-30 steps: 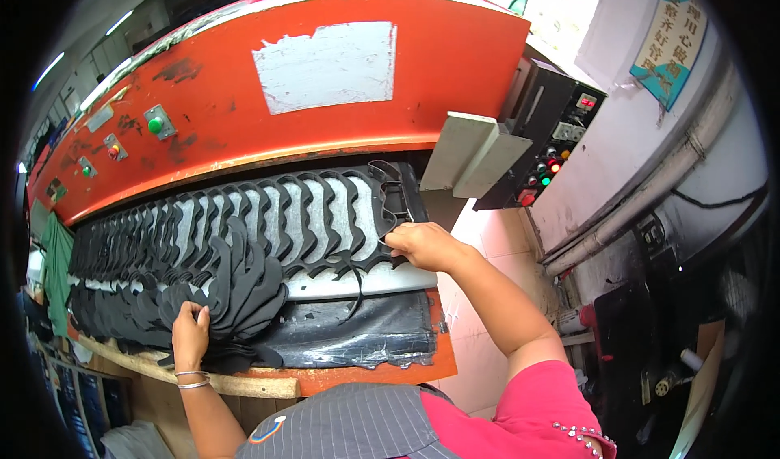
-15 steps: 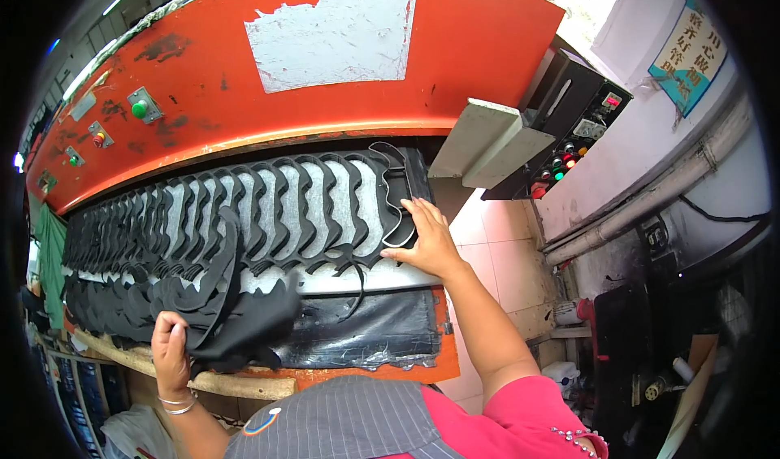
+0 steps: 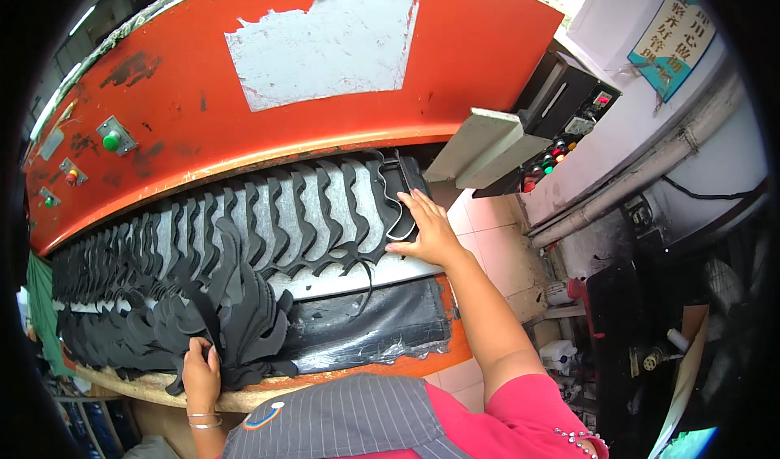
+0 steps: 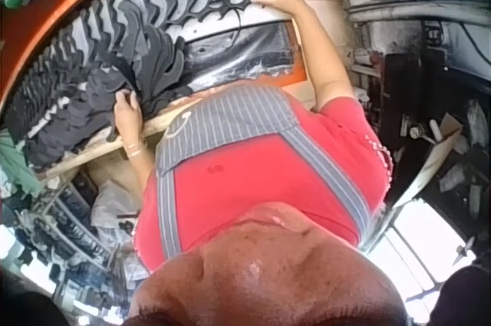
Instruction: The worker uses a metal cutting die and a hydraulic press to cut shoe components from sheets of black material.
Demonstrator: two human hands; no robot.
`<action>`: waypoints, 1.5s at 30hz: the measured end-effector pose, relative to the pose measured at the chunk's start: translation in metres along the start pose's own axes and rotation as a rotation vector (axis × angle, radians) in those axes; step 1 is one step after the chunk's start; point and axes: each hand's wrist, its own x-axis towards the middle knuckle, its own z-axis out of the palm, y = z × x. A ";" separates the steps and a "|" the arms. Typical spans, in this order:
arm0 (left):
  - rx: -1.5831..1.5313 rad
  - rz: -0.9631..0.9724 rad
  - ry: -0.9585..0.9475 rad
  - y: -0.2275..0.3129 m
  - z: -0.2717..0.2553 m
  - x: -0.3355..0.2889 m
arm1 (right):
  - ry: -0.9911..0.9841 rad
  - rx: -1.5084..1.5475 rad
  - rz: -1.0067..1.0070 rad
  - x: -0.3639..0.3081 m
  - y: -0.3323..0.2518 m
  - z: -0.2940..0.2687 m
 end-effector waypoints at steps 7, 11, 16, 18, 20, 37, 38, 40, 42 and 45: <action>-0.319 -0.100 0.193 -0.021 -0.090 0.053 | 0.316 0.013 -0.019 0.038 -0.066 -0.035; -0.486 0.052 0.359 -0.105 -0.094 0.150 | 0.380 0.154 -0.245 0.072 -0.154 -0.014; -0.557 0.001 0.674 -0.186 -0.142 0.286 | 0.167 0.267 -0.577 0.139 -0.271 0.043; -0.563 0.005 0.784 -0.227 -0.168 0.334 | 0.087 0.305 -0.543 0.171 -0.325 0.050; -0.002 -0.059 1.023 -0.299 -0.221 0.364 | 0.271 0.446 -0.654 0.207 -0.374 0.061; -0.511 0.497 0.071 -0.009 -0.136 0.084 | -0.161 0.436 -0.461 0.118 -0.361 0.050; -0.511 0.674 0.026 0.018 -0.116 0.071 | -0.141 0.478 -0.440 0.113 -0.354 0.049; -0.494 0.853 -0.079 0.057 -0.075 0.051 | -0.102 0.508 -0.418 0.106 -0.347 0.036; -0.466 0.904 -0.120 0.082 -0.043 0.047 | -0.032 0.557 -0.374 0.099 -0.338 0.017; -0.219 0.784 -0.236 0.099 -0.017 0.036 | -0.034 0.554 -0.364 0.074 -0.322 0.004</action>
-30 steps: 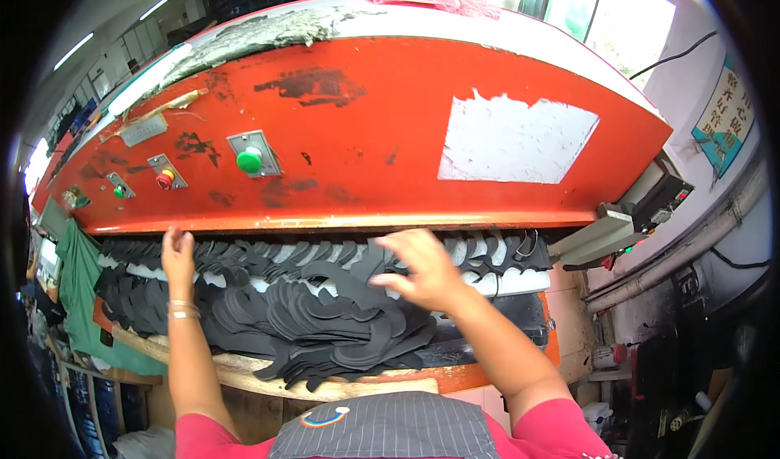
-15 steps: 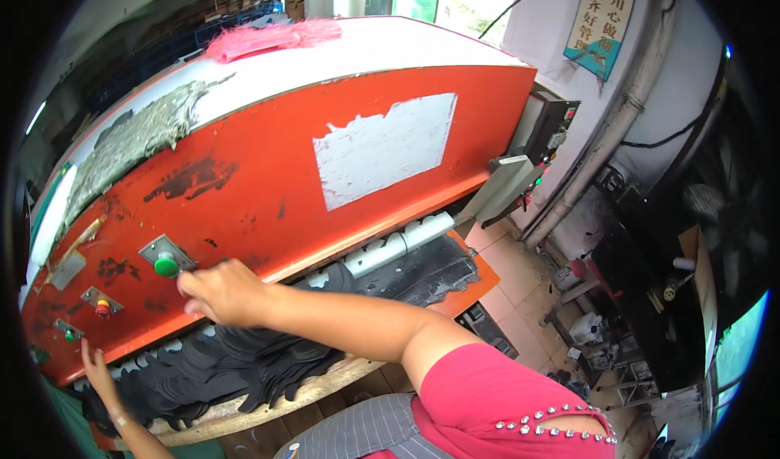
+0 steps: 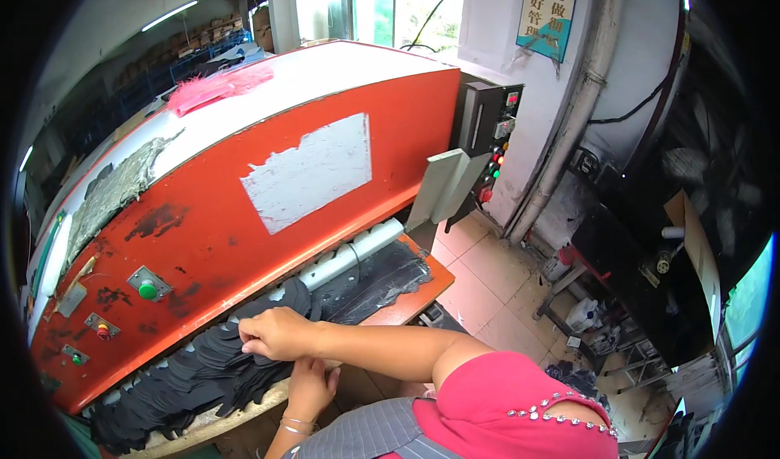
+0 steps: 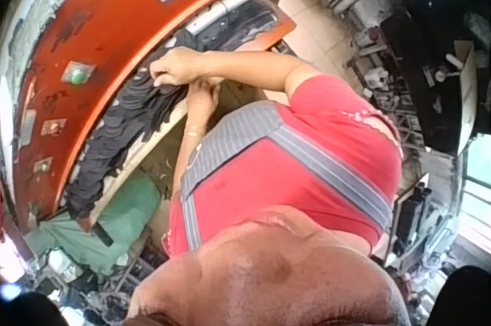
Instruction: The worker uses a metal cutting die and a hydraulic press to cut shoe components from sheets of black material.
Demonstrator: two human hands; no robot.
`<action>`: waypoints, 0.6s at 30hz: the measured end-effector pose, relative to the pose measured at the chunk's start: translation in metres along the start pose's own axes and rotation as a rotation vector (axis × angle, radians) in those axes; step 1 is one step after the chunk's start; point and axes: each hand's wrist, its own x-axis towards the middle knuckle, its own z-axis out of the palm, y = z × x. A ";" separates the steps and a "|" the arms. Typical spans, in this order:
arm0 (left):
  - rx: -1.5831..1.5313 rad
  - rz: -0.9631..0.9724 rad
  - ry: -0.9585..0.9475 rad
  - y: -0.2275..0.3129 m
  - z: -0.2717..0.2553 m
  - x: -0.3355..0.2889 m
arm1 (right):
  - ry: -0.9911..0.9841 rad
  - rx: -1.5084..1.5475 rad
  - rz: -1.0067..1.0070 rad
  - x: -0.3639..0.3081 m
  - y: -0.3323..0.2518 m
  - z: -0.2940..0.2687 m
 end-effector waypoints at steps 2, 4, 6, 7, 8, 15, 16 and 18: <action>0.129 -0.109 -0.044 0.018 0.001 0.011 | -0.028 0.006 0.021 -0.027 0.005 -0.007; 0.115 -0.086 -0.104 0.008 0.013 0.010 | -0.071 0.016 0.104 -0.054 0.009 -0.006; 0.125 -0.041 0.108 0.005 0.027 0.011 | -0.068 0.040 0.138 -0.078 0.018 -0.008; -0.004 -0.289 0.018 0.005 0.033 0.008 | -0.070 0.055 0.170 -0.089 0.024 -0.010; 0.004 -0.294 0.011 0.007 0.037 0.002 | -0.055 0.080 0.222 -0.101 0.031 -0.014; 0.185 -0.297 0.132 0.046 0.055 -0.031 | 0.335 -0.200 0.271 -0.175 0.105 -0.115; 0.193 -0.310 0.138 0.049 0.056 -0.032 | 0.376 -0.259 0.291 -0.184 0.115 -0.131; 0.125 -0.341 -0.054 0.058 0.052 -0.033 | 0.442 -0.401 0.180 -0.198 0.143 -0.155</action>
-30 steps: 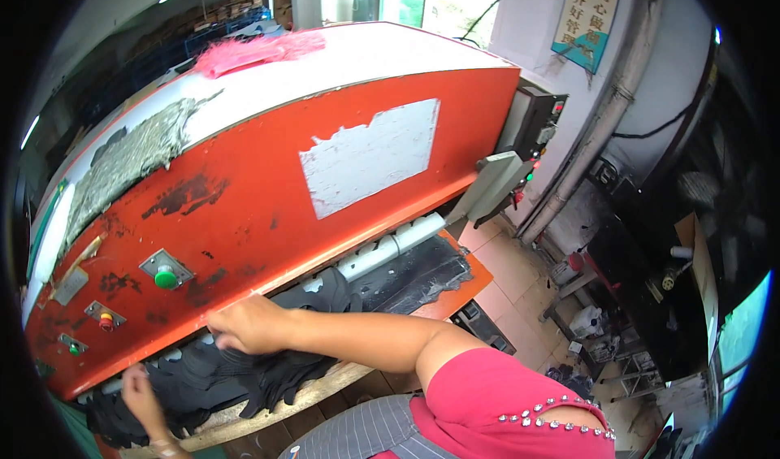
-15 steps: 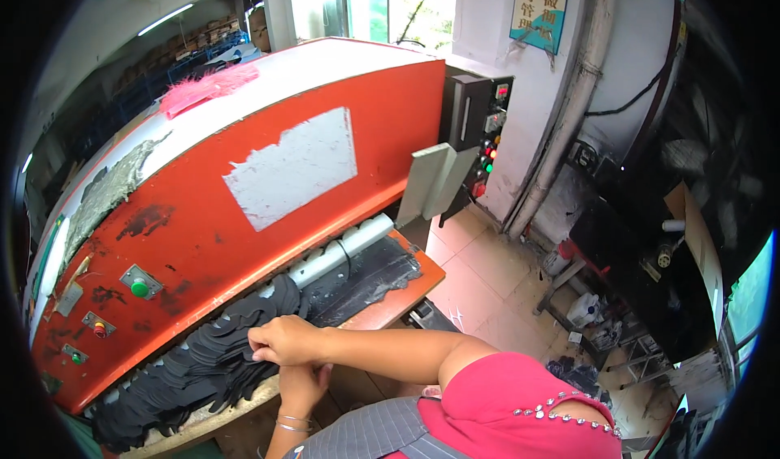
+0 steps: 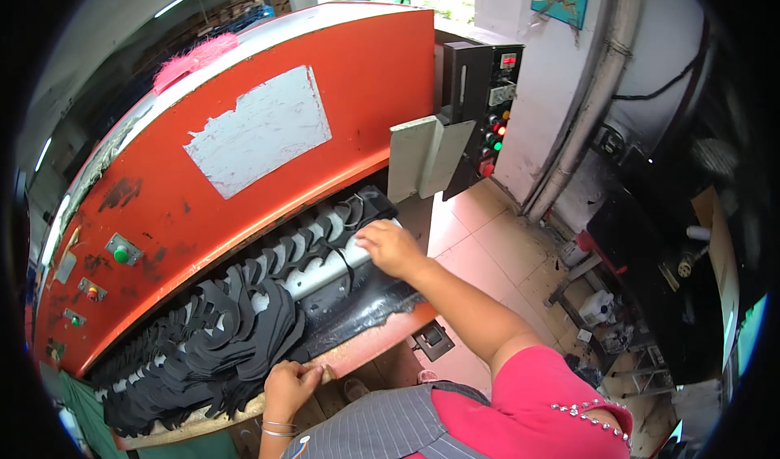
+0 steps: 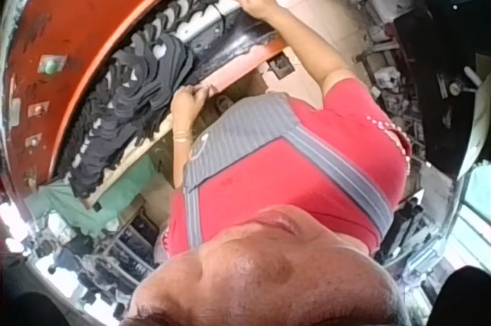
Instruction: The worker uses a metal cutting die and a hydraulic press to cut shoe components from sheets of black material.
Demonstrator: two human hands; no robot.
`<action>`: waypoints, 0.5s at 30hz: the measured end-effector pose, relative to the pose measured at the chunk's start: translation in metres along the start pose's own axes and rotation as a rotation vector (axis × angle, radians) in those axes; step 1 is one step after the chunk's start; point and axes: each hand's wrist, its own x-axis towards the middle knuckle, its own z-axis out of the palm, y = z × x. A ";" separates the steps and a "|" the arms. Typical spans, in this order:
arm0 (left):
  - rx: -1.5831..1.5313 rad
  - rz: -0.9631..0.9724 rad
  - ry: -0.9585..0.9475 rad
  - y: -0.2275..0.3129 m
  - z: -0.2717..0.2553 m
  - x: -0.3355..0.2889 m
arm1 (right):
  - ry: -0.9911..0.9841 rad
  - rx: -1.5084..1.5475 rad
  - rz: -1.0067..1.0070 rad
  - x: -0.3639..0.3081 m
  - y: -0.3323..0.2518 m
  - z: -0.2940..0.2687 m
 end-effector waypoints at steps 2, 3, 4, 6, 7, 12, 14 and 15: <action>0.094 -0.044 -0.088 0.025 -0.012 0.002 | -0.025 -0.057 -0.094 0.007 0.011 -0.001; -0.027 0.016 -0.165 0.037 -0.012 0.012 | -0.065 -0.057 -0.121 0.006 0.021 -0.001; -0.150 0.079 -0.241 0.051 -0.011 0.023 | -0.074 -0.096 -0.210 0.005 0.030 -0.002; -0.238 0.286 -0.103 0.081 -0.002 0.058 | -0.221 -0.156 -0.198 -0.002 0.042 0.000; -0.247 0.325 -0.055 0.091 0.006 0.079 | -0.347 -0.228 -0.171 -0.005 0.048 0.003; -0.283 0.498 0.159 0.092 0.076 0.152 | -0.598 -0.125 -0.240 -0.020 0.033 -0.016; -0.315 0.519 0.061 0.095 0.081 0.156 | -0.604 -0.049 -0.217 -0.033 0.037 -0.022; -0.262 0.504 0.003 0.099 0.082 0.154 | -0.602 -0.030 -0.187 -0.041 0.037 -0.026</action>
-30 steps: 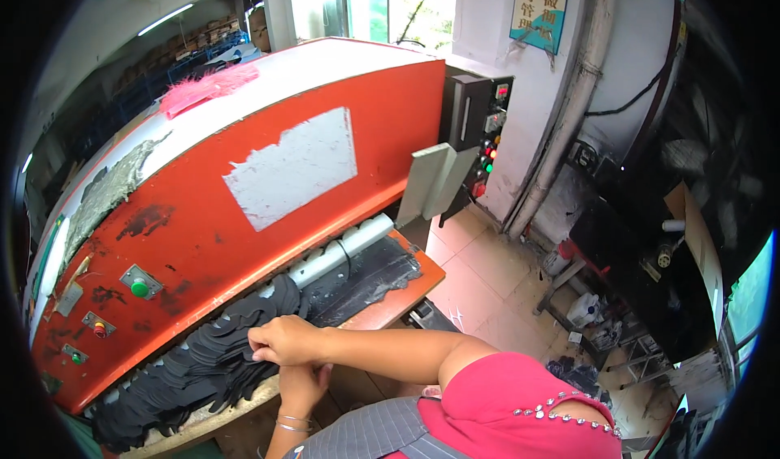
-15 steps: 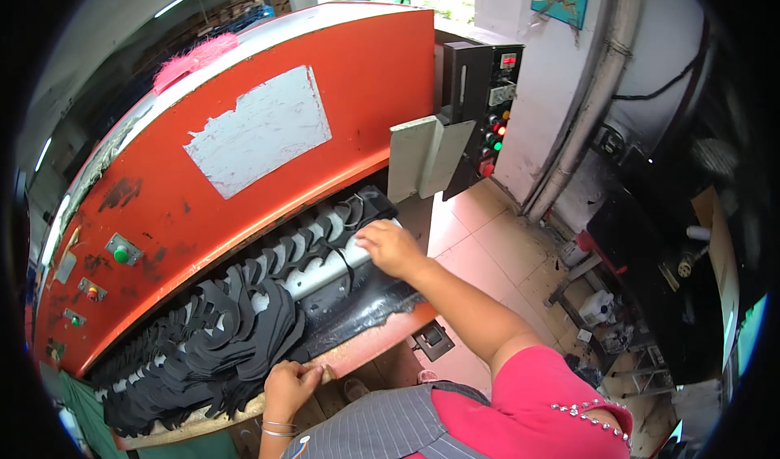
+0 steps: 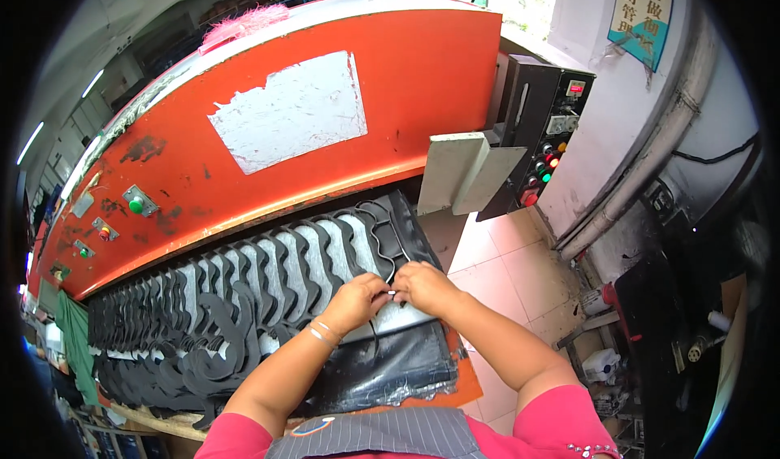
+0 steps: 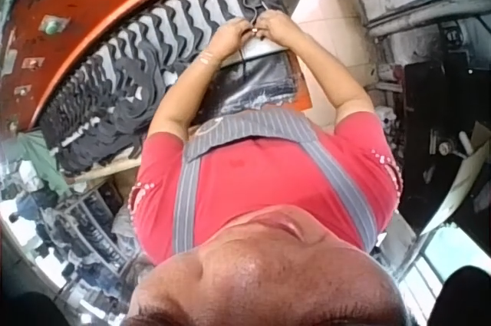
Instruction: The worker uses a metal cutting die and a hydraulic press to cut shoe components from sheets of black material.
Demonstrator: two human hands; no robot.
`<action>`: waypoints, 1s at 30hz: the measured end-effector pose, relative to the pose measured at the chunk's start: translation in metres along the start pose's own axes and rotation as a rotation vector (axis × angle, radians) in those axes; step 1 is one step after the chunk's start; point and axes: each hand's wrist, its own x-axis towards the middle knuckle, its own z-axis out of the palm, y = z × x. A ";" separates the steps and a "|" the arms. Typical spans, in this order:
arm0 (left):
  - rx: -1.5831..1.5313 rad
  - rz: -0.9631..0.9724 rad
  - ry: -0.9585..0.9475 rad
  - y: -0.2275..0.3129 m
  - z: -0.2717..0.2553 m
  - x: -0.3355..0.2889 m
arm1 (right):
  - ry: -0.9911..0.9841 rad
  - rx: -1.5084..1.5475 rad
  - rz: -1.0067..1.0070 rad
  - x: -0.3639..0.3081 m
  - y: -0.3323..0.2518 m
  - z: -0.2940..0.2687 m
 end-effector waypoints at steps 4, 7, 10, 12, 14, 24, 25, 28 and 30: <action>0.072 -0.009 -0.070 0.015 0.003 -0.004 | 0.073 0.003 -0.015 -0.015 -0.007 0.006; 0.125 0.031 -0.092 0.011 0.004 -0.007 | 0.118 0.006 -0.073 -0.012 -0.007 0.005; 0.055 0.150 -0.044 0.005 0.006 -0.006 | 0.121 0.072 -0.255 -0.009 0.003 0.004; -0.004 0.174 -0.009 0.001 0.009 -0.005 | 0.104 0.078 -0.263 -0.008 0.004 0.001; -0.039 0.192 0.015 -0.008 0.006 -0.003 | 0.106 0.102 -0.272 0.000 0.005 0.001; -0.170 0.217 0.077 -0.006 0.033 -0.003 | 0.227 0.115 -0.188 -0.028 0.013 0.008; -0.173 0.239 0.091 -0.004 0.034 -0.002 | 0.256 0.122 -0.166 -0.029 0.008 0.005; -0.110 0.202 0.057 -0.013 0.033 -0.007 | 0.294 0.095 -0.179 -0.023 0.008 0.017; -0.025 0.121 0.038 -0.004 0.034 -0.013 | 0.314 0.076 -0.183 -0.023 0.009 0.020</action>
